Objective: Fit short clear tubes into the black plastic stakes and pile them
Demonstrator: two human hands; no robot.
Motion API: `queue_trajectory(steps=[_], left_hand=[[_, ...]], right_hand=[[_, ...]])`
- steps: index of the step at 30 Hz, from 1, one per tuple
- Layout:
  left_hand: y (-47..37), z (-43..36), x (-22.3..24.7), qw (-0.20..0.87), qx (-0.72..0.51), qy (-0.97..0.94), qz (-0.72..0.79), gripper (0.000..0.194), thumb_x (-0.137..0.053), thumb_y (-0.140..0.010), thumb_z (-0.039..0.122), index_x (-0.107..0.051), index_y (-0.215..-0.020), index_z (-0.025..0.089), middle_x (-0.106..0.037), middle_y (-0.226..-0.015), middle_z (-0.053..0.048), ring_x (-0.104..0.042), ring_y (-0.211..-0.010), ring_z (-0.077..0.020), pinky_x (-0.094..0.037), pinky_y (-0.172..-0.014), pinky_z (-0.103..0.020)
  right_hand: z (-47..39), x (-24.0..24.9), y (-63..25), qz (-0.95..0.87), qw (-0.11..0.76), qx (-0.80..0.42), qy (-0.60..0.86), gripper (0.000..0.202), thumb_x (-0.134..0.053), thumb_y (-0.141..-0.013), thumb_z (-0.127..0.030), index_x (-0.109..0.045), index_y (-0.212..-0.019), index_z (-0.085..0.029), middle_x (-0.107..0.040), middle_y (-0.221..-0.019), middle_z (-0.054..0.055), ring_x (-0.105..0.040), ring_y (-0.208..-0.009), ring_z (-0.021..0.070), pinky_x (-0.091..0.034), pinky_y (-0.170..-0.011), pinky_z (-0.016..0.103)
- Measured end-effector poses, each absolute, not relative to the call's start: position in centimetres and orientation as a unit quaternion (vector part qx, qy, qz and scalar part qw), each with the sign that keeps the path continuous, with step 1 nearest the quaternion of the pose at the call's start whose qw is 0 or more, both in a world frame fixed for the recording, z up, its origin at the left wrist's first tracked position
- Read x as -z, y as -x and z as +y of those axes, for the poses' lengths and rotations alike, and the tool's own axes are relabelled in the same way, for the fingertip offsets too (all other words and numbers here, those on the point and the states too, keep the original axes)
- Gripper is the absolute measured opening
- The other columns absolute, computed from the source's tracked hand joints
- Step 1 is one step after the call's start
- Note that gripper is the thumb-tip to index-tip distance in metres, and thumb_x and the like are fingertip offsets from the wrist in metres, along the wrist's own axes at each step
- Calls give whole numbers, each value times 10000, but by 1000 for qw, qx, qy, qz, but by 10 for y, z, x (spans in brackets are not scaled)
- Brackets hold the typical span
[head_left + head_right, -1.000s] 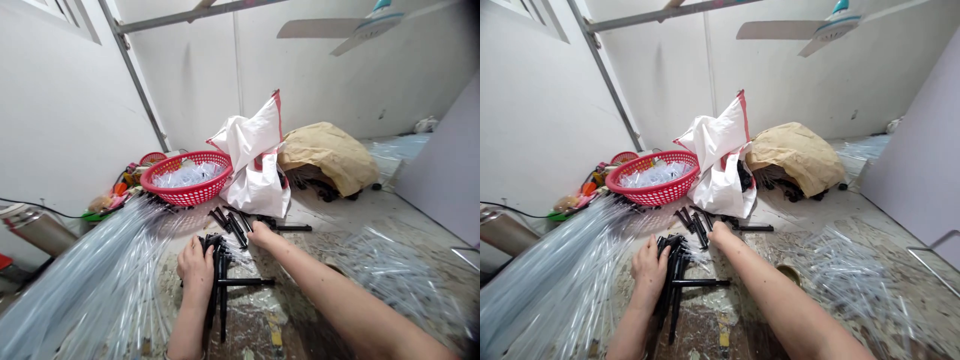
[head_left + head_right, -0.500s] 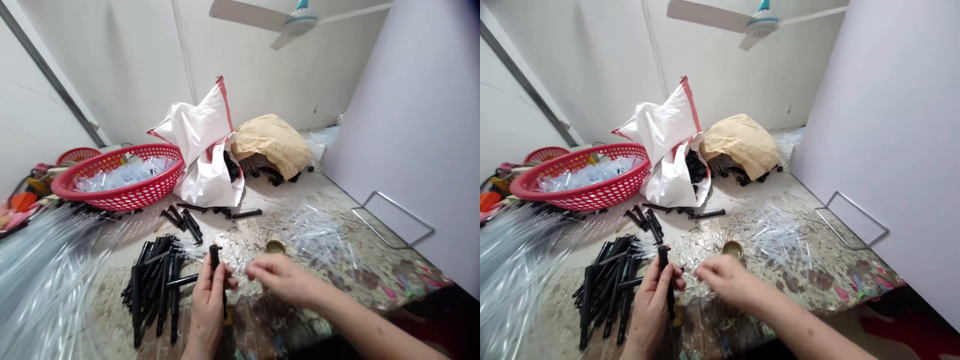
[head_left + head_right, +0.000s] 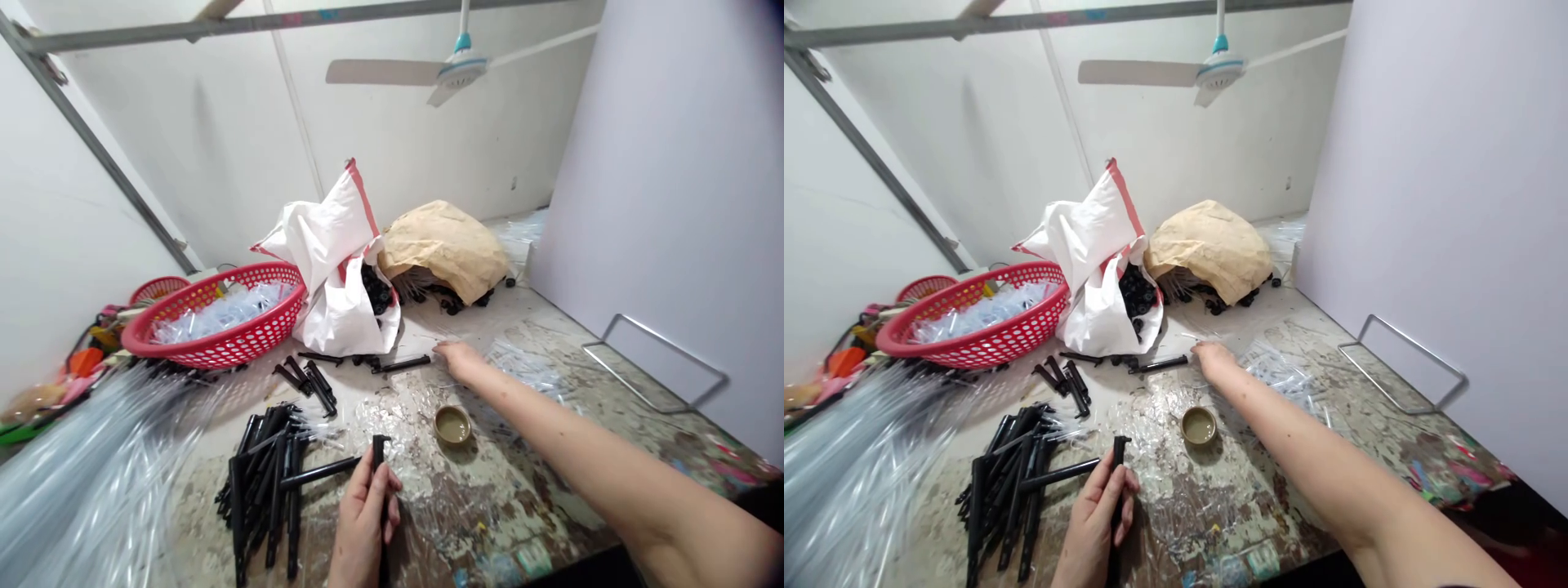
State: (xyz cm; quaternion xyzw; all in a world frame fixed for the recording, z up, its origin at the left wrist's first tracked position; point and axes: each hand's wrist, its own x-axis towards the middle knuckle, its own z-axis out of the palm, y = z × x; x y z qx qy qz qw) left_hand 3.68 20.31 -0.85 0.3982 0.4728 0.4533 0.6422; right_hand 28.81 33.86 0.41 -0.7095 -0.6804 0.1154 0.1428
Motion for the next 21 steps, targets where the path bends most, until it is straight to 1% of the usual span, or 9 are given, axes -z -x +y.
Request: queue_trajectory(steps=[3, 5, 8, 10, 13, 15, 16, 18, 21], left_hand=[[-37, 203, 7, 648, -457, -396, 463, 404, -595, -770, 462, -555, -1044, 168, -561, -698, 16, -352, -405, -11, -252, -340, -116], [-37, 202, 7, 653, -457, -399, 454, 368, -565, -791, 465, -567, -996, 159, -564, -697, 12, -347, -402, -8, -254, -345, -119], [-37, 203, 10, 657, -454, -398, 451, 366, -560, -794, 467, -564, -983, 153, -568, -696, 10, -353, -402, -12, -257, -342, -122], [-37, 203, 11, 656, -454, -396, 454, 387, -568, -789, 463, -552, -1026, 157, -572, -698, 10, -354, -403, -14, -259, -342, -122], [-37, 203, 11, 656, -448, -401, 457, 432, -577, -789, 443, -529, -1109, 156, -575, -708, 7, -353, -405, -17, -263, -343, -124], [-37, 203, 10, 655, -444, -407, 456, 477, -575, -793, 431, -502, -1174, 154, -577, -714, 2, -361, -412, -22, -273, -344, -127], [-38, 203, 9, 654, -443, -409, 457, 505, -574, -794, 428, -482, -1208, 153, -579, -717, 0, -371, -419, -27, -279, -345, -128], [-38, 203, 8, 649, -441, -413, 462, 552, -572, -795, 426, -450, -1260, 155, -579, -717, -2, -389, -430, -36, -285, -343, -129], [-39, 202, 7, 644, -438, -419, 467, 575, -575, -790, 427, -448, -1283, 160, -574, -715, -2, -400, -437, -42, -292, -341, -132]], right_hand=[[342, -5, -285, -688, 113, -113, 708, 138, -530, -849, -189, -648, -910, -151, -638, -1018, 73, -559, -990, 189, -435, -846, 342], [341, -7, -285, -689, 102, -107, 710, 139, -532, -859, -230, -627, -880, -130, -630, -998, 68, -553, -987, 184, -431, -854, 373], [336, -14, -288, -678, 108, -102, 720, 131, -520, -838, -160, -634, -853, -100, -639, -974, 129, -549, -993, 226, -424, -822, 343], [327, -22, -291, -667, 124, -108, 727, 185, -465, -844, -136, -632, -905, -86, -651, -946, 152, -575, -927, 235, -429, -756, 314], [303, -36, -297, -673, 146, -148, 710, 249, -392, -890, -203, -619, -977, -150, -677, -874, 61, -602, -757, 164, -432, -661, 253], [281, -44, -299, -696, 159, -180, 677, 234, -418, -892, -262, -634, -953, -196, -682, -861, 7, -596, -729, 131, -424, -645, 222], [271, -46, -299, -715, 166, -185, 653, 213, -451, -880, -271, -646, -932, -204, -683, -866, 1, -592, -745, 129, -417, -656, 221], [252, -47, -296, -762, 174, -153, 605, 169, -512, -854, -251, -671, -885, -202, -683, -855, 16, -574, -785, 148, -389, -687, 247], [234, -42, -288, -814, 147, -33, 561, 127, -564, -822, -181, -682, -780, -201, -668, -766, 27, -532, -782, 173, -309, -700, 299]])
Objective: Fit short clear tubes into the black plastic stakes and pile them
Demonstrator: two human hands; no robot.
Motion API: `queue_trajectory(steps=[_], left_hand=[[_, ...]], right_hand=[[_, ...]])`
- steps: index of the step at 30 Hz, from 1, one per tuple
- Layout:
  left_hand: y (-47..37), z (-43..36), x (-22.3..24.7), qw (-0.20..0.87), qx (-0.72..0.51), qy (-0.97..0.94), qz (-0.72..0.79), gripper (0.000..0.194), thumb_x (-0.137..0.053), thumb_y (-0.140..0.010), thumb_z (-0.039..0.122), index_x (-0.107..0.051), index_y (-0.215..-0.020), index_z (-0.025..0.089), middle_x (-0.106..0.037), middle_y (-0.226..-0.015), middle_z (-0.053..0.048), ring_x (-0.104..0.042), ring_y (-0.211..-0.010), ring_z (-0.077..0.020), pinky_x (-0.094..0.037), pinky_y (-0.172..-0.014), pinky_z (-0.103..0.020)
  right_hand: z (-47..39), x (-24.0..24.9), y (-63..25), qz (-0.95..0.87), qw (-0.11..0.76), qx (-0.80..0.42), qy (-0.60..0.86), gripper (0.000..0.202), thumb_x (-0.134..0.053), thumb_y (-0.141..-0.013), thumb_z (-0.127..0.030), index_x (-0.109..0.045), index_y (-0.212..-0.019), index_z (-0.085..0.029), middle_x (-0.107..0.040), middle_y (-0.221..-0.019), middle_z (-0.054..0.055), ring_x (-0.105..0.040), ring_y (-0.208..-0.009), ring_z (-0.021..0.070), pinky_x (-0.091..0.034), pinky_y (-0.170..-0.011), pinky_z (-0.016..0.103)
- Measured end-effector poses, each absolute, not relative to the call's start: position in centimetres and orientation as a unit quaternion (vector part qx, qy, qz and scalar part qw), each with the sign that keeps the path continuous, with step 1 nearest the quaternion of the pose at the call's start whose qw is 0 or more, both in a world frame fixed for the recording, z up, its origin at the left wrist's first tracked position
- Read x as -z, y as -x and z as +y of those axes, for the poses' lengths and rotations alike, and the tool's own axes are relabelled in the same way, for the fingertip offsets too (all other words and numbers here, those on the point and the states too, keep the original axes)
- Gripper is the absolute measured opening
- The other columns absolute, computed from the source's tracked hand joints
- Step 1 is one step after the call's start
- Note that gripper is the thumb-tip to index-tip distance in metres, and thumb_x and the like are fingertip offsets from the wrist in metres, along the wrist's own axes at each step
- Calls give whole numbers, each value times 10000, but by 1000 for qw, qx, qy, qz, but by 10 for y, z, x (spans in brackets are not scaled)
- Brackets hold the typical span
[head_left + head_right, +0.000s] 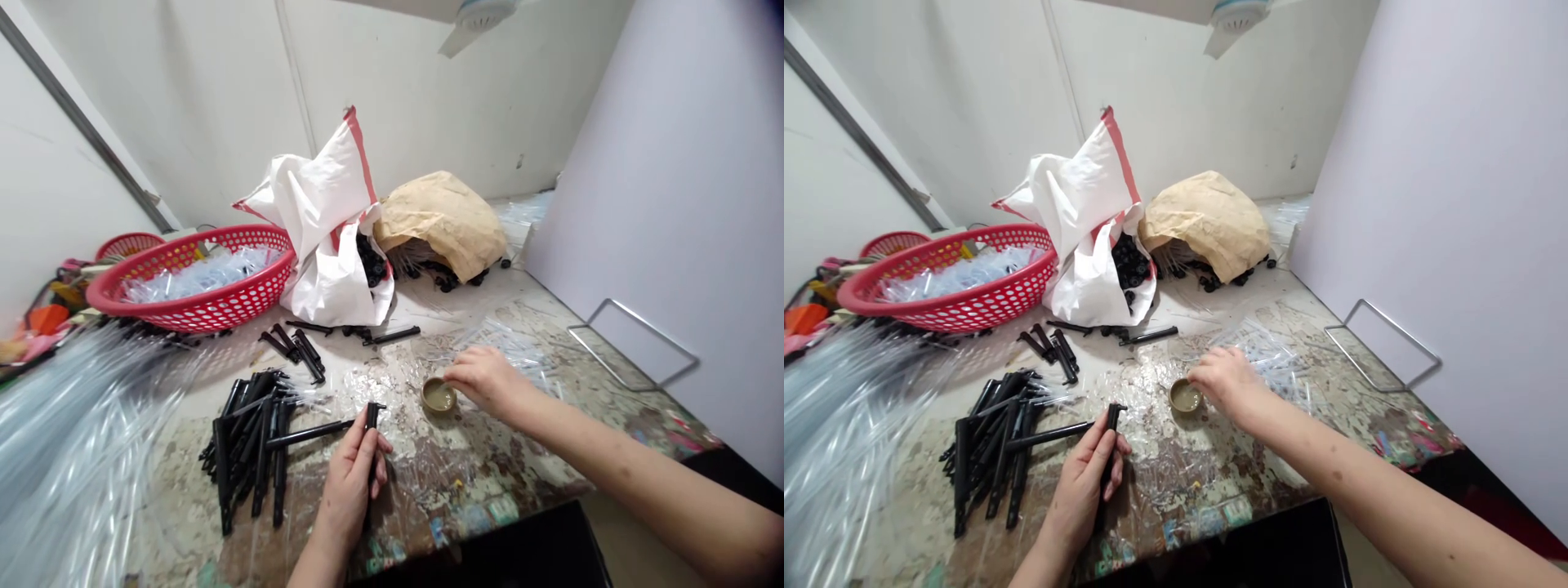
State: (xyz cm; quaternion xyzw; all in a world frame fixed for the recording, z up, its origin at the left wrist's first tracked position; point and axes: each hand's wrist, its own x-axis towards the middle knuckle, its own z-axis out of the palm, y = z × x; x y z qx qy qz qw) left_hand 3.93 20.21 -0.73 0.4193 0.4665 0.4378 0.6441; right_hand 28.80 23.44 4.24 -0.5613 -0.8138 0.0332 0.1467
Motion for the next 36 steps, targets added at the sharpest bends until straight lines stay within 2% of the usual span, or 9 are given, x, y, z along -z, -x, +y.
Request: queue_trajectory(steps=[4, 9, 13, 16, 20, 27, 32, 36], left_hand=[[-40, 201, 6, 646, -435, -424, 462, 580, -586, -783, 415, -447, -1298, 188, -571, -724, 1, -406, -446, -47, -302, -340, -133], [-40, 199, 5, 643, -439, -424, 464, 578, -594, -773, 418, -466, -1287, 187, -579, -708, 3, -406, -438, -45, -309, -343, -132], [-39, 198, 4, 648, -438, -426, 456, 571, -562, -802, 398, -425, -1311, 176, -575, -715, 2, -414, -442, -46, -306, -344, -134], [-37, 198, 5, 652, -442, -423, 448, 539, -551, -812, 395, -438, -1289, 171, -568, -721, 3, -416, -438, -42, -293, -341, -134], [-35, 198, 5, 659, -449, -420, 433, 445, -536, -821, 402, -513, -1190, 154, -555, -735, 1, -408, -443, -36, -290, -348, -138], [-33, 197, 4, 663, -468, -405, 420, 400, -532, -826, 396, -522, -1137, 143, -549, -735, 1, -392, -439, -33, -284, -354, -137], [-33, 198, 4, 660, -474, -407, 418, 309, -521, -834, 392, -572, -1008, 142, -549, -733, 2, -383, -434, -27, -280, -362, -139], [-32, 198, 5, 666, -461, -407, 423, 386, -545, -813, 408, -563, -1107, 158, -550, -736, 0, -398, -443, -37, -285, -360, -150]], right_hand=[[230, -35, -277, -828, 91, 51, 551, 123, -623, -761, -90, -648, -704, -196, -639, -731, 8, -494, -756, 158, -248, -732, 330], [228, -37, -272, -816, 94, 27, 570, 124, -594, -800, -142, -651, -706, -201, -642, -752, 24, -502, -795, 174, -255, -793, 360], [217, -47, -260, -750, 242, -140, 599, 163, -522, -846, -266, -678, -814, -228, -665, -841, 31, -555, -807, 179, -366, -772, 348], [210, -51, -240, -695, 342, -265, 575, 186, -512, -826, -311, -670, -827, -214, -654, -814, 34, -583, -753, 158, -443, -696, 296], [208, -46, -215, -680, 397, -260, 559, 172, -519, -817, -296, -663, -811, -202, -640, -768, 28, -587, -727, 144, -454, -679, 265], [214, -35, -206, -693, 405, -223, 553, 154, -529, -823, -271, -662, -815, -196, -639, -780, 29, -586, -754, 147, -447, -706, 262], [213, -37, -201, -695, 389, -226, 561, 138, -518, -832, -264, -638, -818, -198, -632, -781, 19, -577, -739, 139, -438, -694, 249], [211, -36, -194, -725, 335, -242, 550, 209, -405, -885, -277, -588, -835, -191, -610, -770, 27, -559, -718, 142, -432, -671, 255]])
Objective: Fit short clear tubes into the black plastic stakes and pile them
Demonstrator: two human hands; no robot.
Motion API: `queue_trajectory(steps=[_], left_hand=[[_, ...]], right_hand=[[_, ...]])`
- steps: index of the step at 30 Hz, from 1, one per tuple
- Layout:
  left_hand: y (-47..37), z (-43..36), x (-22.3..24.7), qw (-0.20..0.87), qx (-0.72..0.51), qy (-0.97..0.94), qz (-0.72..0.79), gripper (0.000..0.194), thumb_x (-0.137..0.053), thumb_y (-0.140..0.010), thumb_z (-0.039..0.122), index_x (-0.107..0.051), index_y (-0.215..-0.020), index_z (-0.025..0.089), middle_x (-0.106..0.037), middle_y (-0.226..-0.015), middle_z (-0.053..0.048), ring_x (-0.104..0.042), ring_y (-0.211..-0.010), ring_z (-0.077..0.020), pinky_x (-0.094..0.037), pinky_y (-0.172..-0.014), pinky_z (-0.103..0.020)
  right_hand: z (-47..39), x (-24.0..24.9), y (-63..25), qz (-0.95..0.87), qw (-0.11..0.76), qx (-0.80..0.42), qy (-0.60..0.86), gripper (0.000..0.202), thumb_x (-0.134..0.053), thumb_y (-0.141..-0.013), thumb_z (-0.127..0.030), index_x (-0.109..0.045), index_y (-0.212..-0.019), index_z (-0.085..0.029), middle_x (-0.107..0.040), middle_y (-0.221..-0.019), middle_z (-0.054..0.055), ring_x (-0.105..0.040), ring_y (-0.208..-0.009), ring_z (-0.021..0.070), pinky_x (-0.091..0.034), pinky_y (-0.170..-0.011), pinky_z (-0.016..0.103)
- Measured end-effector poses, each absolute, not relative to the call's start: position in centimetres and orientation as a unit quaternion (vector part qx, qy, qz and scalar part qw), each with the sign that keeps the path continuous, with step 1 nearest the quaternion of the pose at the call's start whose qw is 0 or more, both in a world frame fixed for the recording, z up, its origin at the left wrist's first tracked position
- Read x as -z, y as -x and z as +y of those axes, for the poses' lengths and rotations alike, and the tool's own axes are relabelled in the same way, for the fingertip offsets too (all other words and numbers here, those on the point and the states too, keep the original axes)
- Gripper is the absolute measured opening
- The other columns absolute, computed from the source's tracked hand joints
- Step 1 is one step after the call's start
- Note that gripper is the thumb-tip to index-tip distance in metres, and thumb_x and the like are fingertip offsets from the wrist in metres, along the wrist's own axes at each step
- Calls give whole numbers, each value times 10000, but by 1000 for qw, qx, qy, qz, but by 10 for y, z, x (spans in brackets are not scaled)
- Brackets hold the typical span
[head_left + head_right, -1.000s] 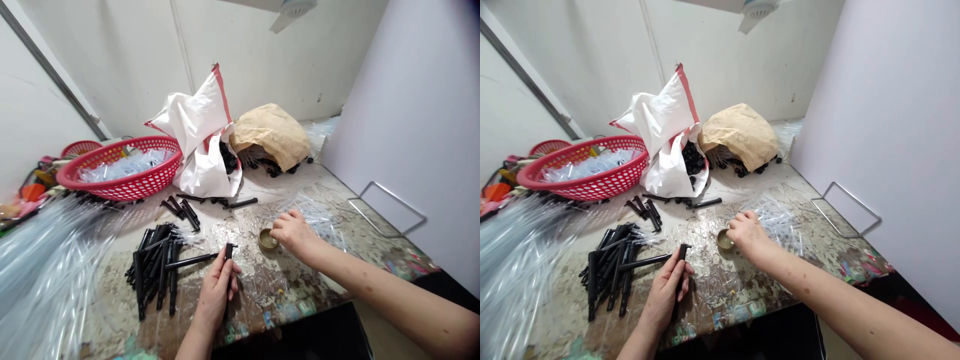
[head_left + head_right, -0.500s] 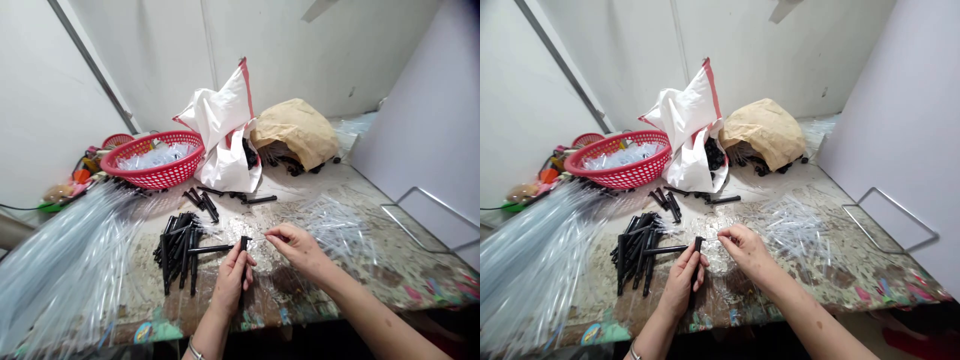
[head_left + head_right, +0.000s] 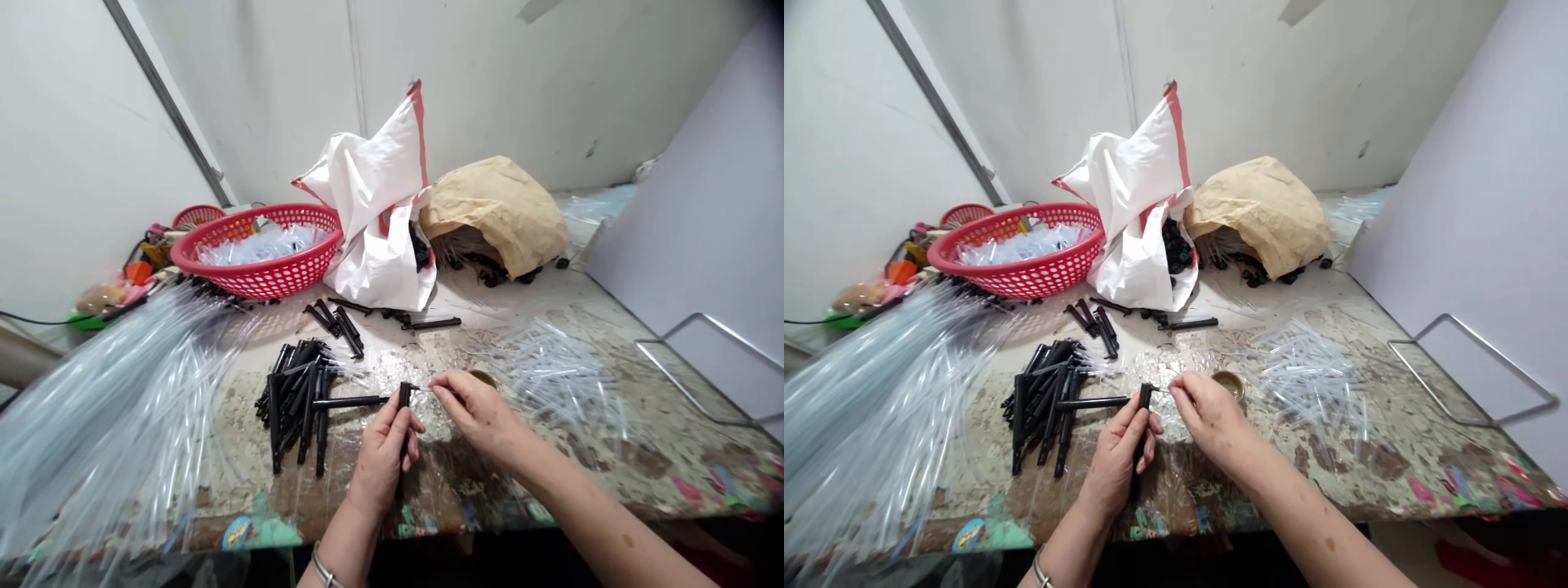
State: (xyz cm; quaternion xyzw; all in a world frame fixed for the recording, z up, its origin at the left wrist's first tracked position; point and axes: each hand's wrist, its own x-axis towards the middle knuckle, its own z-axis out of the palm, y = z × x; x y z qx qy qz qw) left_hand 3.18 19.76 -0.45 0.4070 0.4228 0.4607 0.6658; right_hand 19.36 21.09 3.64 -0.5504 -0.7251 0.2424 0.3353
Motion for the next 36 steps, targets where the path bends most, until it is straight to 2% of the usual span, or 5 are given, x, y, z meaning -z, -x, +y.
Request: queue_trajectory(steps=[17, 23, 29, 32, 36], left_hand=[[-33, 198, 4, 717, -421, -387, 398, 445, -547, -805, 417, -527, -1191, 197, -470, -645, 49, -279, -390, -21, -193, -342, -143], [-34, 194, 6, 688, -432, -403, 422, 466, -535, -802, 448, -543, -1193, 196, -476, -635, 43, -301, -373, -28, -229, -326, -151], [-15, 194, 0, 532, -513, -424, 523, 577, -517, -804, 484, -469, -1300, 194, -551, -707, 3, -438, -455, -77, -366, -397, -194], [24, 206, -13, 364, -545, -445, 610, 549, -491, -830, 460, -468, -1306, 185, -626, -768, -34, -566, -662, -149, -471, -643, -267], [83, 232, -28, 190, -515, -486, 680, 472, -458, -851, 433, -545, -1234, 172, -693, -870, -77, -596, -885, -235, -411, -871, -378]], right_hand=[[220, -30, -187, -777, 213, -211, 553, 298, -342, -881, -262, -588, -736, -176, -619, -722, 61, -558, -689, 168, -425, -651, 276], [222, -26, -185, -769, 241, -246, 539, 330, -313, -882, -331, -553, -700, -197, -616, -691, 58, -573, -666, 185, -448, -628, 300], [221, -19, -177, -714, 323, -284, 552, 404, -287, -907, -422, -550, -1103, -186, -604, -1111, 112, -551, -1028, 226, -439, -885, 380], [218, -12, -157, -762, 278, -265, 522, 365, -318, -908, -338, -558, -1127, -171, -591, -1126, 123, -511, -1061, 242, -413, -914, 408], [222, -14, -120, -817, 185, -189, 512, 326, -454, -824, -209, -572, -1124, -159, -571, -1140, 129, -469, -1063, 281, -393, -888, 419]])
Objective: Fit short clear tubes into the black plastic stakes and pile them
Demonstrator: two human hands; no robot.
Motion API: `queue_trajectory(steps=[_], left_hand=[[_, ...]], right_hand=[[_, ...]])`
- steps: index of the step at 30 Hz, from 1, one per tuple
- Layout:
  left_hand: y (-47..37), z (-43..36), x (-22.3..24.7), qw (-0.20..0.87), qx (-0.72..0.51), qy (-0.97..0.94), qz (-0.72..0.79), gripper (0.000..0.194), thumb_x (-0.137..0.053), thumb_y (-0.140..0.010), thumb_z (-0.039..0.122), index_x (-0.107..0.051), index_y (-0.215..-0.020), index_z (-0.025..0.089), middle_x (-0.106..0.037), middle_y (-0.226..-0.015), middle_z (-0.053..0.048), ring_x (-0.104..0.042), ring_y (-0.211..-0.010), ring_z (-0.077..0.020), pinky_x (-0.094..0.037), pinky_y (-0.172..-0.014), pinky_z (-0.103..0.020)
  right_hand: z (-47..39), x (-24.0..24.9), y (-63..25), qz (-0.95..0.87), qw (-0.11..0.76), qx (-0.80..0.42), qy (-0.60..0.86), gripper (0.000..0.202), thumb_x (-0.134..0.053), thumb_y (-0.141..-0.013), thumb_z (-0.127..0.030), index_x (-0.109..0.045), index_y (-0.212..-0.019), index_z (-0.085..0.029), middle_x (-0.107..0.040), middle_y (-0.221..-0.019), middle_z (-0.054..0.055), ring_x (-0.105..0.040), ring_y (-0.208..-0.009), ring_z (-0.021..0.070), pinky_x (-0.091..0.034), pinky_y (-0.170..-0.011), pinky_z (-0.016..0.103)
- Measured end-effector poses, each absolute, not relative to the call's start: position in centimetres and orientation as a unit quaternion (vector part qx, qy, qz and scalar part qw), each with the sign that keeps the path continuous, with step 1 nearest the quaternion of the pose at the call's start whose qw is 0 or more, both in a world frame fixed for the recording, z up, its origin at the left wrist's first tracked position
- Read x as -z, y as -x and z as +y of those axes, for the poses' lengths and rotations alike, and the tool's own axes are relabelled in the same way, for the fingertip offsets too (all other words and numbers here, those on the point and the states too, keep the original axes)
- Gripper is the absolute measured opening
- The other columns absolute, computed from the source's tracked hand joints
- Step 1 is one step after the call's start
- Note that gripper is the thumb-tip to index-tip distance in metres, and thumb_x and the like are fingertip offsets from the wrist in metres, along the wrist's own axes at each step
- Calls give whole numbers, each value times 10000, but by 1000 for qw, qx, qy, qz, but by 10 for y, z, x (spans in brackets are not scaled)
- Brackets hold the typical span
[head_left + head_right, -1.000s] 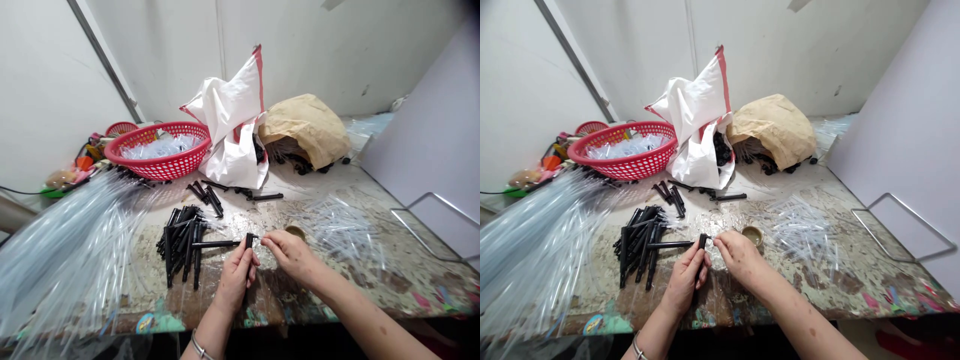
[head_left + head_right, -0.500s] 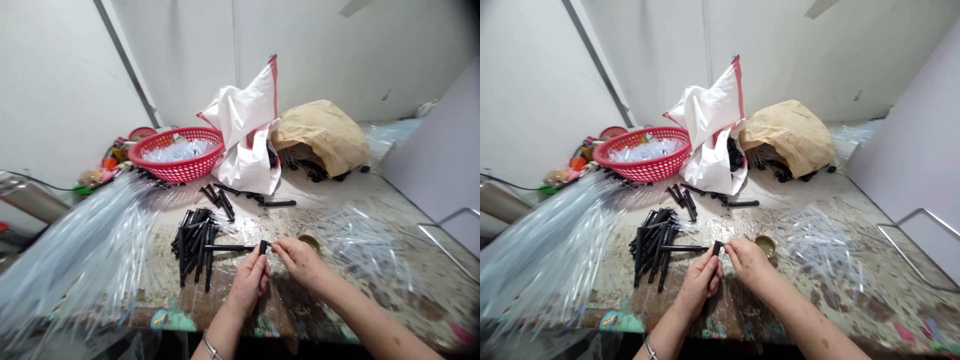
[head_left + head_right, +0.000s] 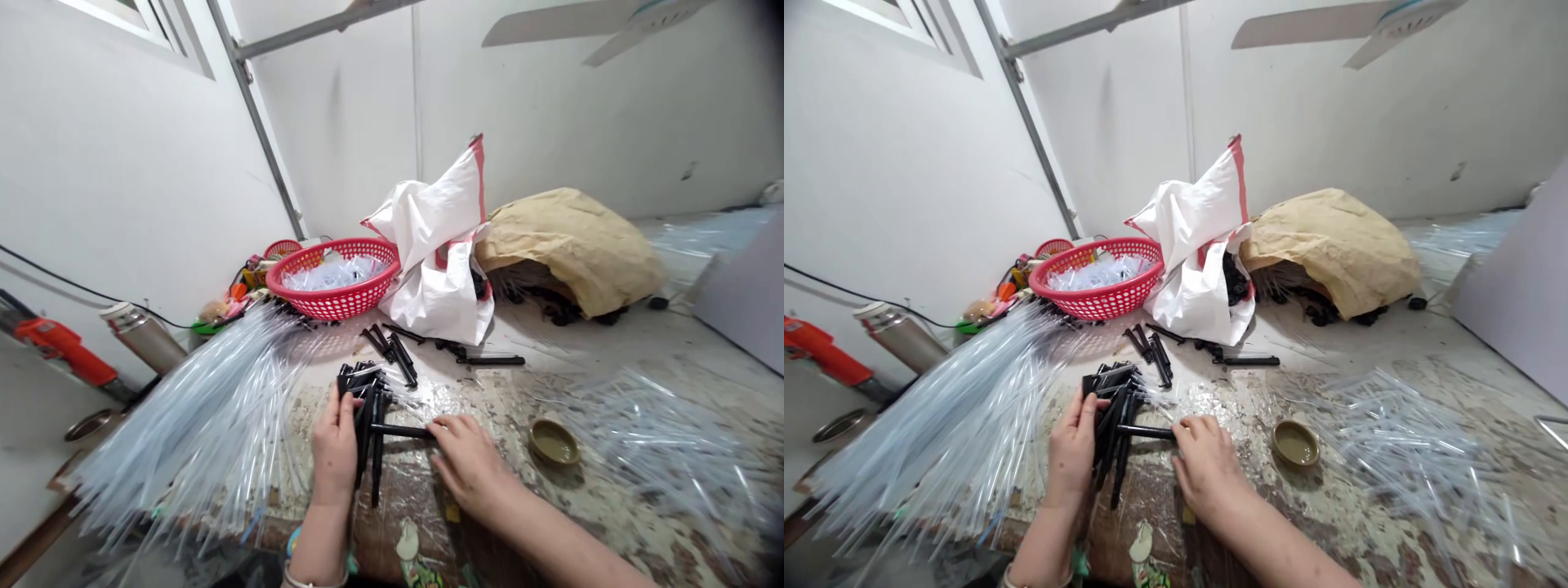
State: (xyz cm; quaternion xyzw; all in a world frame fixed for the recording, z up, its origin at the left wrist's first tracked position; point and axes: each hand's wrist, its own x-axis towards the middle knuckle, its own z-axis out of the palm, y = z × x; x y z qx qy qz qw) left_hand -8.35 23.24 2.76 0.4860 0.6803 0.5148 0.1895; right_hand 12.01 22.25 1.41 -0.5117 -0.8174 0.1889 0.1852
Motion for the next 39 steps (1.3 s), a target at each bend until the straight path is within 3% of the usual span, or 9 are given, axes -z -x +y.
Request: queue_trajectory(steps=[5, 10, 12, 15, 20, 29, 33, 36, 39], left_hand=[[116, 264, -24, 38, -388, -580, 715, 411, -424, -868, 357, -583, -1190, 157, -699, -932, -124, -606, -875, -267, -439, -798, -389], [118, 287, -14, 0, -339, -599, 725, 416, -472, -840, 328, -576, -1192, 132, -697, -976, -132, -573, -947, -296, -396, -866, -425], [120, 291, -14, 3, -335, -607, 721, 425, -480, -837, 326, -563, -1204, 127, -688, -1015, -131, -561, -985, -291, -392, -887, -420], [125, 291, -14, 0, -356, -618, 700, 426, -469, -846, 326, -553, -1210, 121, -678, -1037, -139, -567, -1002, -275, -406, -890, -407], [117, 273, -16, -15, -457, -614, 643, 400, -445, -868, 341, -558, -1195, 140, -680, -1028, -123, -594, -948, -245, -429, -883, -411], [65, 230, -17, 74, -526, -636, 560, 369, -476, -872, 204, -504, -1239, 171, -653, -1042, -98, -599, -966, -187, -460, -889, -358], [36, 224, -22, 39, -518, -683, 513, 486, -514, -848, 180, -410, -1322, 179, -552, -1220, -143, -517, -1119, -232, -425, -948, -400], [8, 218, -30, 67, -444, -769, 455, 556, -543, -832, 225, -366, -1356, 166, -513, -1273, -172, -450, -1195, -281, -374, -991, -457], [-17, 209, -31, 222, -307, -847, 373, 430, -471, -870, 256, -456, -1297, 204, -645, -1073, -127, -594, -987, -245, -485, -841, -380]], right_hand=[[240, -23, -87, -834, 63, -179, 519, 219, -466, -791, -145, -619, -949, -132, -606, -994, 122, -537, -943, 259, -397, -806, 354], [253, -13, -62, -805, 119, -263, 518, 234, -592, -769, -315, -587, -956, -173, -618, -967, 62, -564, -887, 205, -394, -707, 254], [262, -11, -57, -801, 144, -256, 521, 232, -534, -821, -366, -592, -947, -180, -621, -917, 51, -565, -843, 188, -385, -685, 246], [285, -12, -60, -794, 164, -208, 548, 238, -395, -891, -249, -601, -987, -179, -594, -952, 71, -550, -833, 179, -377, -692, 250], [322, -4, -69, -789, 148, -181, 569, 244, -460, -784, -93, -629, -935, -182, -557, -1010, 83, -524, -840, 185, -367, -692, 248], [321, -29, -107, -749, 203, -190, 601, 182, -438, -779, -103, -560, -901, -158, -557, -823, 45, -515, -738, 142, -384, -661, 221], [278, -59, -153, -745, 250, -234, 572, 137, -436, -807, -188, -519, -916, -182, -543, -697, -9, -502, -623, 126, -385, -571, 222], [233, -74, -178, -764, 259, -293, 513, 133, -457, -815, -249, -550, -887, -188, -568, -692, -4, -516, -609, 125, -403, -567, 238], [198, -80, -196, -767, 262, -327, 487, 160, -461, -818, -228, -599, -890, -193, -627, -791, 24, -572, -728, 141, -439, -669, 264]])
